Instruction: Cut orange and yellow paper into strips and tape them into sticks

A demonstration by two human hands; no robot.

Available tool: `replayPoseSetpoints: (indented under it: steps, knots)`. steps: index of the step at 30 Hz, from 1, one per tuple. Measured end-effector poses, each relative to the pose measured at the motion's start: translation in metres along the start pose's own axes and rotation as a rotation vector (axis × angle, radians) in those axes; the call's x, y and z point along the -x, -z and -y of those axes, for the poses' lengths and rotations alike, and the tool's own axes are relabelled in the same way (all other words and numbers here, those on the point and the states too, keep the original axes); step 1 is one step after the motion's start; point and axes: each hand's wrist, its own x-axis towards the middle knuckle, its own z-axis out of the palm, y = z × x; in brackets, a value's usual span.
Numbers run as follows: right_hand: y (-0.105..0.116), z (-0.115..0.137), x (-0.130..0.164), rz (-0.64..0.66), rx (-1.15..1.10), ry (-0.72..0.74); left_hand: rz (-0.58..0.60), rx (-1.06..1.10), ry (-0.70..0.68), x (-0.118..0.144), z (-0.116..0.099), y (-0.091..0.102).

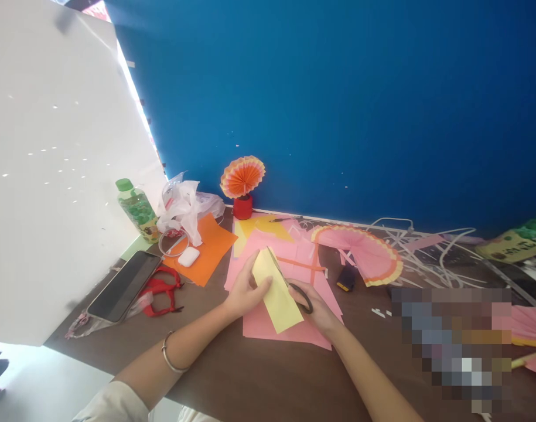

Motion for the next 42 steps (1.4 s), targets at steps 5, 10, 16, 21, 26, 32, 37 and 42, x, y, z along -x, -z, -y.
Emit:
replayPoseSetpoints:
  steps: [5,10,16,21,26,32,37,42]
  knots:
    - [0.001,-0.001,-0.001,0.059,-0.045,-0.012,0.003,0.02,-0.006,0.0,0.001,-0.001]
    - [0.0,-0.004,0.002,-0.034,-0.08,0.024,0.058,0.048,0.021,0.001,-0.004,-0.001]
    - [0.0,-0.008,0.001,-0.048,-0.09,0.016,0.109,0.083,0.028,0.003,-0.004,-0.001]
    - [0.002,-0.008,0.0,-0.014,-0.112,-0.007,0.102,0.097,0.018,0.002,-0.001,-0.001]
    - [0.006,-0.022,-0.001,-0.061,-0.171,-0.024,0.103,0.136,0.033,0.003,0.0,-0.002]
    - [0.01,-0.035,-0.003,-0.043,-0.2,-0.021,0.15,0.165,0.06,0.003,-0.004,-0.002]
    - [0.009,-0.032,-0.003,-0.096,-0.195,-0.011,0.136,0.142,0.043,0.003,-0.004,-0.002]
    - [0.006,-0.024,-0.001,-0.108,-0.172,0.004,0.13,0.141,0.041,0.004,-0.001,-0.002]
